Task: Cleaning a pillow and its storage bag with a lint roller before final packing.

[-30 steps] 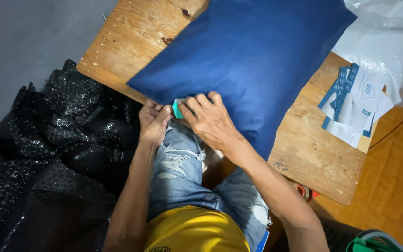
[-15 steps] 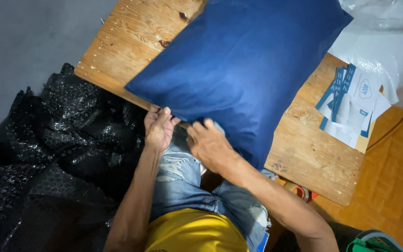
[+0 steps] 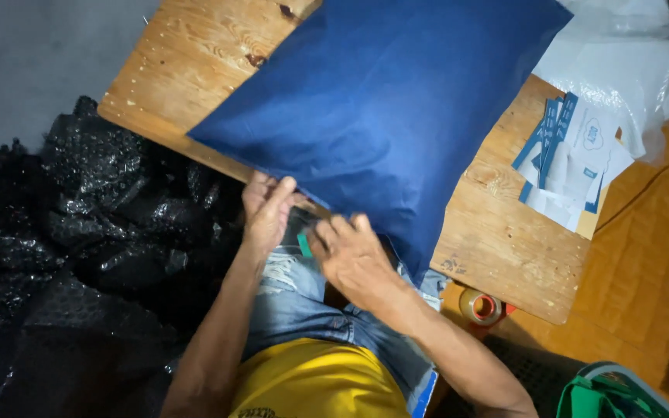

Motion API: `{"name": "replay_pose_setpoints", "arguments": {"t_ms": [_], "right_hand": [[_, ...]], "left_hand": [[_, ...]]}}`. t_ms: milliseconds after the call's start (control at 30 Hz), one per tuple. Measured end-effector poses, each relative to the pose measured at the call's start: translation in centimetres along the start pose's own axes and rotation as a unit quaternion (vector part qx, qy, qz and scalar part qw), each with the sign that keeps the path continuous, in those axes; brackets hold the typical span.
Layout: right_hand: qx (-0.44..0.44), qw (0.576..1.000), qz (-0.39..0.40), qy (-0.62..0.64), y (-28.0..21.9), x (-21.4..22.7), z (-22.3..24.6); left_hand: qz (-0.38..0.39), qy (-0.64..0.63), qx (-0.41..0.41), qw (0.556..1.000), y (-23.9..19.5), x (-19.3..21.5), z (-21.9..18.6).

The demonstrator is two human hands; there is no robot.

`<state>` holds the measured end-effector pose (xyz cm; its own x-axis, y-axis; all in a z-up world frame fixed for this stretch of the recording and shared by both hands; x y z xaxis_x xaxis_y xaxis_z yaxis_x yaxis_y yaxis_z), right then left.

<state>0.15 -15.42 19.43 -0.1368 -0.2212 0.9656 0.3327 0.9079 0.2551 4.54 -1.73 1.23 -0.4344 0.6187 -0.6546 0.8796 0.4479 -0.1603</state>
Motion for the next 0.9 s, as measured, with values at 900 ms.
{"name": "replay_pose_setpoints", "arguments": {"t_ms": [900], "right_hand": [[-0.050,0.990,0.126,-0.037,-9.1,-3.4,-0.7]], "left_hand": [[0.068,0.003,0.107,0.992,-1.9,3.1,9.3]]}}
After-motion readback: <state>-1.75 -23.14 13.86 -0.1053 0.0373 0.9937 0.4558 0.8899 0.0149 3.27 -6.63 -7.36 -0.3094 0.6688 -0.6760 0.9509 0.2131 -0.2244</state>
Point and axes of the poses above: each hand's wrist, its own y-axis towards the middle knuckle, its own x-axis out of the back of the hand, z = x × y, the point moved 6 cm from there along y, towards the middle knuckle, and after that the axes turned 2 degrees about x, right-handed, at the moved point
